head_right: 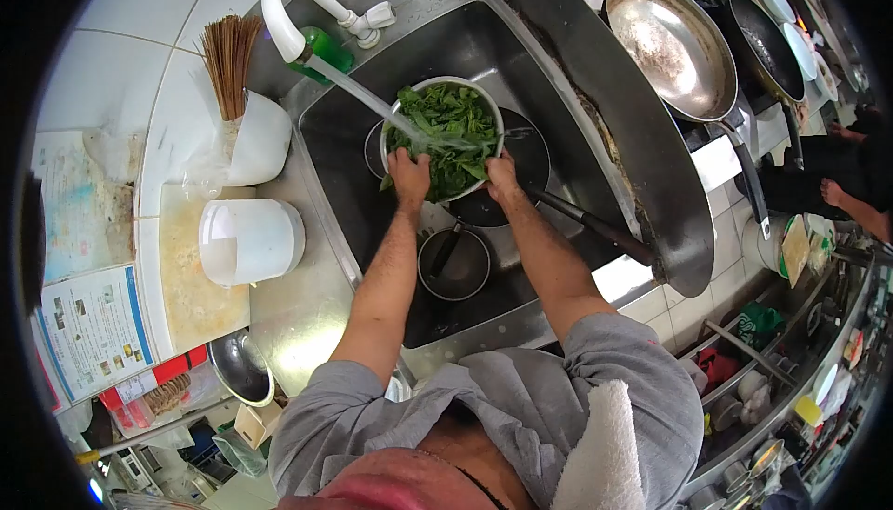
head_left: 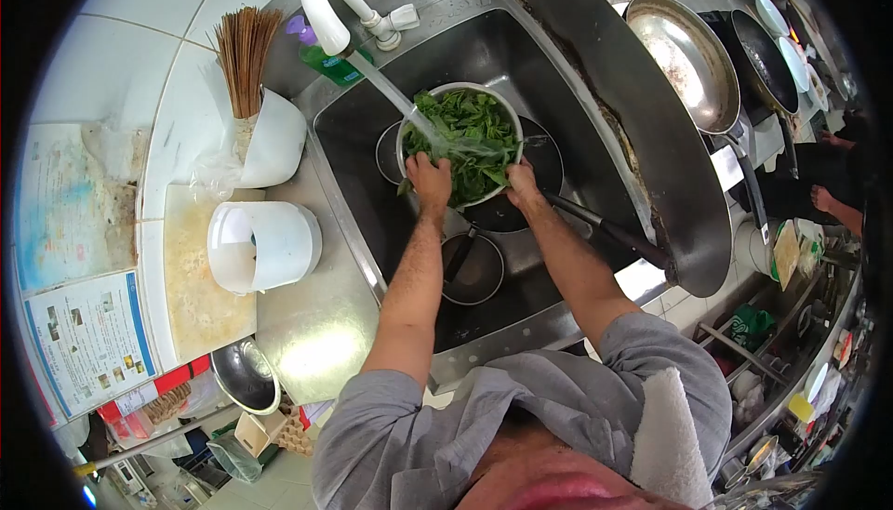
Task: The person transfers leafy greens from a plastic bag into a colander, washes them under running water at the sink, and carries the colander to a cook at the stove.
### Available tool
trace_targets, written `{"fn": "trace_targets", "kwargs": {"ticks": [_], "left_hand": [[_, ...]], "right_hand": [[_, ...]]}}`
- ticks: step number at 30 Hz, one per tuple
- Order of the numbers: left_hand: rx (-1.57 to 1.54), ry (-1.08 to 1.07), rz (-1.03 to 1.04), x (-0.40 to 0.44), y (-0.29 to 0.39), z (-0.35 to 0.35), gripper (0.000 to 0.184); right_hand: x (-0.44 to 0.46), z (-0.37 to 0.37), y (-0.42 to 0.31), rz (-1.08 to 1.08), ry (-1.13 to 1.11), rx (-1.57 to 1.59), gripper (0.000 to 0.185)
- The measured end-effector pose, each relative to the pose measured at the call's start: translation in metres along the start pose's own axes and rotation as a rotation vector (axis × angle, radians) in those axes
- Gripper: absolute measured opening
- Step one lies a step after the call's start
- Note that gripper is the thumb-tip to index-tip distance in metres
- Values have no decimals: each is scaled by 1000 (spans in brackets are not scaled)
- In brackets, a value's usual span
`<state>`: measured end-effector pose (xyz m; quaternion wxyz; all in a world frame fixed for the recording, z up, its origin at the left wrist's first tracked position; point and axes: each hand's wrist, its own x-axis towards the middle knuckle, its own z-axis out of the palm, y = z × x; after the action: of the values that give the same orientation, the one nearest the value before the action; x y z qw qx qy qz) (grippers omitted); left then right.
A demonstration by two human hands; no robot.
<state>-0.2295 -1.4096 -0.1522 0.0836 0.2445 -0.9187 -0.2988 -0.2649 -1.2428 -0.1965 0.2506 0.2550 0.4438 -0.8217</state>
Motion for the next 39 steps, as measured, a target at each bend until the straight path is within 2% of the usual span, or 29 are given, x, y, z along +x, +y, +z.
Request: {"fn": "trace_targets", "kwargs": {"ticks": [2,5,7,9,10,11,12,13,15,16,17,19,23,25,27,30,31,33,35,37,38,39], "left_hand": [[-164,124,-152,-1,-6,31,38],[-46,246,-196,7,6,52,36],[-61,178,-190,18,-1,41,41],[-82,-215,-88,27,7,0,41],[-42,-401,-169,45,6,-18,40],[-35,-361,-253,48,25,-49,40],[154,-133,-139,54,23,-55,48],[155,-132,-141,63,13,-50,48],[278,95,190,75,1,-41,52],[196,-80,131,78,0,-36,58],[197,-76,134,74,-2,-30,58],[341,-374,234,49,8,-21,60],[535,-546,350,12,10,-36,66],[537,-675,242,8,2,-49,72],[538,-657,236,1,-3,-53,78],[324,-358,195,-11,-5,-36,87],[318,-354,198,-11,-3,-23,87],[283,-143,29,-5,5,-1,87],[242,-181,-56,11,23,-1,84],[92,-330,-135,25,41,-8,79],[24,-413,-172,34,51,-22,69],[28,-411,-172,44,51,-31,69]], "right_hand": [[-2,5,8,34,-47,53,55],[-6,13,14,29,-128,25,53],[-11,18,3,10,-58,-21,47],[-14,9,-4,67,-60,67,45],[-13,6,-8,65,-71,-3,43],[-14,5,-11,65,-67,1,43],[-18,4,-13,83,-68,-44,43],[-18,4,-15,99,-73,-92,43],[-21,6,-10,102,-88,-127,43],[-22,5,-6,105,-97,-160,43],[-21,8,-1,102,-99,-159,43],[-17,12,9,33,-150,-145,46],[-18,13,5,79,-130,-142,44],[-19,11,-2,66,-114,-124,44],[-18,11,-5,48,-104,-108,44],[-16,13,2,27,-109,-35,47],[-16,18,9,-12,-86,-61,49],[-14,21,10,-52,-66,-96,51],[-18,23,4,14,-81,-11,51],[-16,20,-3,12,-48,4,51],[-14,17,-7,2,-60,16,52],[-11,15,-12,-12,-74,33,54]]}}
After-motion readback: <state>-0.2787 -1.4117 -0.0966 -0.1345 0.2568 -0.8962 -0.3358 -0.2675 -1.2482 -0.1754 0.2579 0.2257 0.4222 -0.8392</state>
